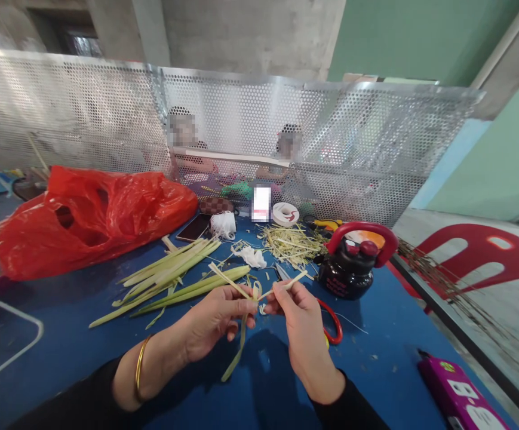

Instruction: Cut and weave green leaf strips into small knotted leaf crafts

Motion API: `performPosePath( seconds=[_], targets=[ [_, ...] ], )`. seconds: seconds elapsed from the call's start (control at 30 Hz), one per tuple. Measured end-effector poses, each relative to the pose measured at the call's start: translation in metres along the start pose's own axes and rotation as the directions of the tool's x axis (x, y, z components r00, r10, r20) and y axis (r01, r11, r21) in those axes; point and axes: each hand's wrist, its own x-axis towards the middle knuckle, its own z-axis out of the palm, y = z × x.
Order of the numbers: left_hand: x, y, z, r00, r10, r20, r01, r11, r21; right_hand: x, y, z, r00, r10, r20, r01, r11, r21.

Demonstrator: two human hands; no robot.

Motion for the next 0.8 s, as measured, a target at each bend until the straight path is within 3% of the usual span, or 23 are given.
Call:
performPosePath(
  seconds=[0.23, 0.4, 0.53, 0.67, 0.8],
  targets=[
    [0.0008, -0.0056, 0.0055, 0.983, 0.108, -0.148, -0.09, 0.988, 0.124, -0.0058, 0.0023, 0.0041, 0.998, -0.049, 0.043, 0.055, 0.986, -0.155],
    [0.0043, -0.0035, 0.001, 0.967, 0.11, -0.231, -0.09, 0.991, 0.095, -0.0084, 0.0035, 0.0024, 0.989, -0.125, 0.081, 0.143, 0.949, -0.281],
    [0.0056, -0.0017, -0.0005, 0.963, 0.099, -0.25, -0.097, 0.995, 0.018, -0.009, 0.0045, -0.001, 0.977, -0.198, 0.083, 0.215, 0.91, -0.354],
    [0.0064, -0.0004, -0.0004, 0.969, 0.102, -0.226, -0.122, 0.99, -0.074, -0.0062, 0.0037, -0.0043, 0.972, -0.235, -0.009, 0.222, 0.931, -0.289],
    [0.0046, 0.004, -0.0018, 0.988, 0.001, -0.156, -0.024, 0.989, -0.145, -0.0012, 0.001, -0.0054, 0.979, -0.199, -0.049, 0.184, 0.96, -0.212]
  ],
)
